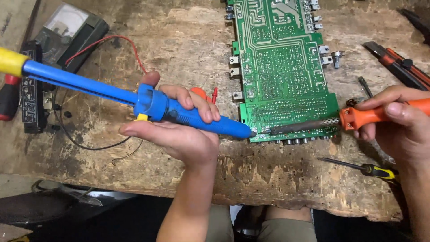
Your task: The person uses a hot air gun and a soldering iron to work on a green circuit board placed on a wooden table. They apply heat to specific areas of the board and use the soldering iron to manipulate solder on the components.
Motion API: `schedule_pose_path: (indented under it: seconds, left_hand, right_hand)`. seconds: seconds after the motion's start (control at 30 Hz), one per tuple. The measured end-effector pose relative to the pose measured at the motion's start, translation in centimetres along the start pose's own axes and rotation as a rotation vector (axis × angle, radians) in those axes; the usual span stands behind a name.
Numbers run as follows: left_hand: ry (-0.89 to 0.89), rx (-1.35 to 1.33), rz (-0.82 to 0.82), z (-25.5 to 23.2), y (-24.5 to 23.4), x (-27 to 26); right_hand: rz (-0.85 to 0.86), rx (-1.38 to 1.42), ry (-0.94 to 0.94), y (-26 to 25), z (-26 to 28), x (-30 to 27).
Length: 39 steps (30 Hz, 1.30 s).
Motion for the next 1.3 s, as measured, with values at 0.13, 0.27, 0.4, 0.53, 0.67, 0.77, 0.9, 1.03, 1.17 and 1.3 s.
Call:
schedule_pose_path:
  seconds: [0.13,0.27,0.4,0.53,0.67,0.77,0.9,1.03,1.17,1.3]
  left_hand:
    - [0.040,0.024,0.004,-0.1,-0.1,-0.2]
    - [-0.004,0.005,0.017,0.0,-0.1,-0.3]
    - [0.010,0.011,0.032,0.0,-0.1,-0.4]
    - [0.000,-0.008,0.019,0.0,0.0,-0.4]
    - [0.005,0.027,0.023,-0.1,0.2,-0.5]
    - [-0.004,0.018,0.024,-0.1,0.4,-0.6]
    - [-0.008,0.000,0.042,0.0,0.6,-0.8]
    - [-0.033,0.042,0.077,0.2,0.7,-1.3]
    - [0.078,0.056,0.149,0.3,0.6,-2.2]
    - [0.094,0.300,0.107,0.0,1.2,-2.4]
  right_hand:
    - [0.006,-0.041,0.055,0.2,0.1,0.1]
    - [0.027,-0.003,0.042,0.7,0.5,0.4]
    - [0.001,0.054,0.040,0.7,0.3,0.6]
    - [-0.012,0.053,0.040,0.6,0.3,0.7]
    - [0.012,0.078,0.054,0.4,0.1,0.8]
    - [0.020,0.090,0.057,0.3,0.0,0.8]
    - [0.031,0.097,0.052,0.4,0.1,0.9]
    - [0.005,0.088,0.055,0.4,0.2,0.7]
    - [0.021,0.085,0.070,0.2,0.0,0.6]
    - [0.045,0.086,0.090,0.3,0.2,0.7]
Point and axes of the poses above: each hand's wrist, its own x-axis towards the middle knuckle, its own y-axis out of the palm, z = x × y, the point moved 3 cm from there along x, towards the middle knuckle, and after that the axes turned 10 degrees about z, right-handed, at the moved point
